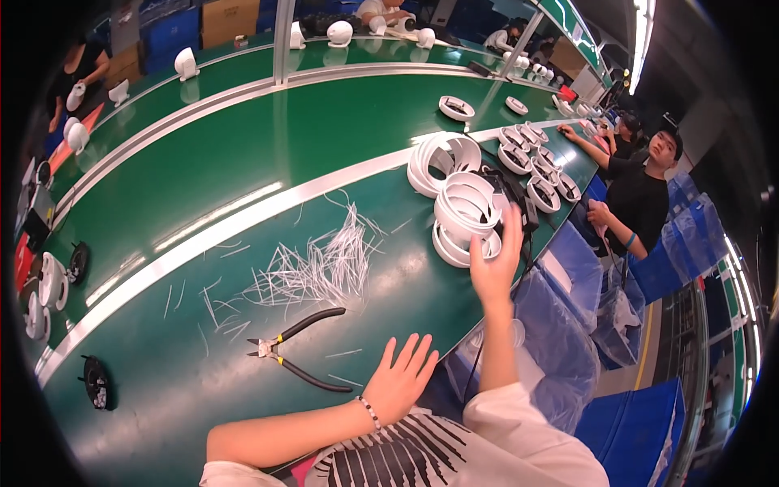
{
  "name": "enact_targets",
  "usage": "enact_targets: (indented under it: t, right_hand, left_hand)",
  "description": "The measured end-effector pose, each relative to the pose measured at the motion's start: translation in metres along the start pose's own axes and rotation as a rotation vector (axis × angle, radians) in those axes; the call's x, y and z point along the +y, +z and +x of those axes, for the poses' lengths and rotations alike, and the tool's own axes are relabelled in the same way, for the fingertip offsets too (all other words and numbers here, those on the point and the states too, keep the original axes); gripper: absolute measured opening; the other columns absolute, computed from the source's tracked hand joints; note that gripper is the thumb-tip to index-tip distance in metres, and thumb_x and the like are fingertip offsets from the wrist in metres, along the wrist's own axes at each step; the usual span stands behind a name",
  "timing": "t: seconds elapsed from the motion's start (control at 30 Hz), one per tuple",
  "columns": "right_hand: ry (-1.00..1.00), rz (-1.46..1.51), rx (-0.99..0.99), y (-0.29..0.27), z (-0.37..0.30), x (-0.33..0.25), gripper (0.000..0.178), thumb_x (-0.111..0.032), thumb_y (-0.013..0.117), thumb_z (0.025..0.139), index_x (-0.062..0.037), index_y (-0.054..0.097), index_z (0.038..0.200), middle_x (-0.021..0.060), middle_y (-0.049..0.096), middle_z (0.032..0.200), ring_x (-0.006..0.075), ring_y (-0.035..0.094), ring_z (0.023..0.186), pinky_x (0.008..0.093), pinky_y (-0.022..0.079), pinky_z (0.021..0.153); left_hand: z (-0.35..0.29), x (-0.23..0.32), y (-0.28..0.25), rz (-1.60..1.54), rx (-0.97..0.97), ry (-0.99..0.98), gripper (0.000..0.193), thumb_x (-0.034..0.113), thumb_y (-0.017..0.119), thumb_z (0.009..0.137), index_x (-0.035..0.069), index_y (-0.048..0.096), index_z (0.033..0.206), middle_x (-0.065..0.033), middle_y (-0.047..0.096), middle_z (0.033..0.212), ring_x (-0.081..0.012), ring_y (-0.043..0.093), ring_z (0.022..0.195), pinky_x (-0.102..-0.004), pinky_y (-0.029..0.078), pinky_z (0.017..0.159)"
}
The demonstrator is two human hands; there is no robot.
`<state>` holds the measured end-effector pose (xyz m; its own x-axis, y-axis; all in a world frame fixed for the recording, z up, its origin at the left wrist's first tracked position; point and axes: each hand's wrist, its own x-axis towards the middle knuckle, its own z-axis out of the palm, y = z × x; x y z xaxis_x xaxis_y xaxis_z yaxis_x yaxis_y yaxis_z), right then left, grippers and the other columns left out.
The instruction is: Assembling electronic components and plastic housings on a factory production line.
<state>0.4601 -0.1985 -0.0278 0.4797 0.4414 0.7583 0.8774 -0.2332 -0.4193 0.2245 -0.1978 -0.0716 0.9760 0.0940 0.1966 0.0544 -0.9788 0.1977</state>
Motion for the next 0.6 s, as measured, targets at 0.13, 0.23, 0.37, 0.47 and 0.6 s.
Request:
enact_targets:
  t: [0.13,0.23,0.37,0.47,0.6]
  right_hand:
    - [-0.118,-0.096,-0.624,-0.001,0.059,0.03,0.052,-0.019,0.068,0.065,0.0001,0.051,0.111,0.0198,0.053,0.11,0.033,0.049,0.104,0.0367,0.037,0.09]
    - [-0.099,-0.292,-0.931,0.001,0.068,0.025,0.044,-0.02,0.071,0.062,0.0015,0.058,0.098,0.0224,0.059,0.091,0.0346,0.057,0.086,0.0385,0.044,0.077]
    - [-0.187,-0.249,-0.765,0.001,0.06,0.037,0.031,-0.017,0.072,0.06,0.0027,0.056,0.078,0.0225,0.057,0.072,0.039,0.054,0.073,0.0416,0.043,0.066]
    - [-0.193,-0.206,-0.696,-0.018,0.052,0.019,0.028,-0.014,0.07,0.062,0.0027,0.055,0.079,0.0215,0.055,0.07,0.0387,0.054,0.07,0.0407,0.042,0.062]
    - [-0.198,-0.204,-0.563,-0.041,0.022,0.011,0.028,-0.01,0.068,0.064,0.0004,0.056,0.087,0.0181,0.059,0.08,0.0364,0.055,0.077,0.0403,0.043,0.068]
  left_hand:
    - [0.001,0.003,-0.006,-0.04,-0.001,0.009,0.059,0.016,0.055,0.07,0.001,0.038,0.124,-0.0204,0.029,0.133,-0.033,0.028,0.123,-0.0509,0.024,0.097]
    - [0.001,0.004,-0.002,-0.045,0.01,0.01,0.058,0.015,0.055,0.07,0.001,0.038,0.124,-0.0203,0.028,0.133,-0.0329,0.028,0.123,-0.0508,0.024,0.097]
    - [0.001,0.004,0.0,-0.064,0.028,0.019,0.059,0.013,0.054,0.069,0.001,0.039,0.124,-0.0202,0.028,0.133,-0.0327,0.028,0.123,-0.0507,0.023,0.098]
    - [0.001,0.004,-0.003,-0.049,-0.004,0.011,0.058,0.014,0.054,0.07,0.001,0.038,0.125,-0.0201,0.028,0.133,-0.0327,0.027,0.123,-0.0504,0.022,0.098]
    - [0.0,0.001,0.001,-0.001,0.008,0.012,0.063,0.019,0.058,0.067,0.001,0.038,0.123,-0.0212,0.028,0.133,-0.0339,0.028,0.122,-0.0514,0.024,0.097]
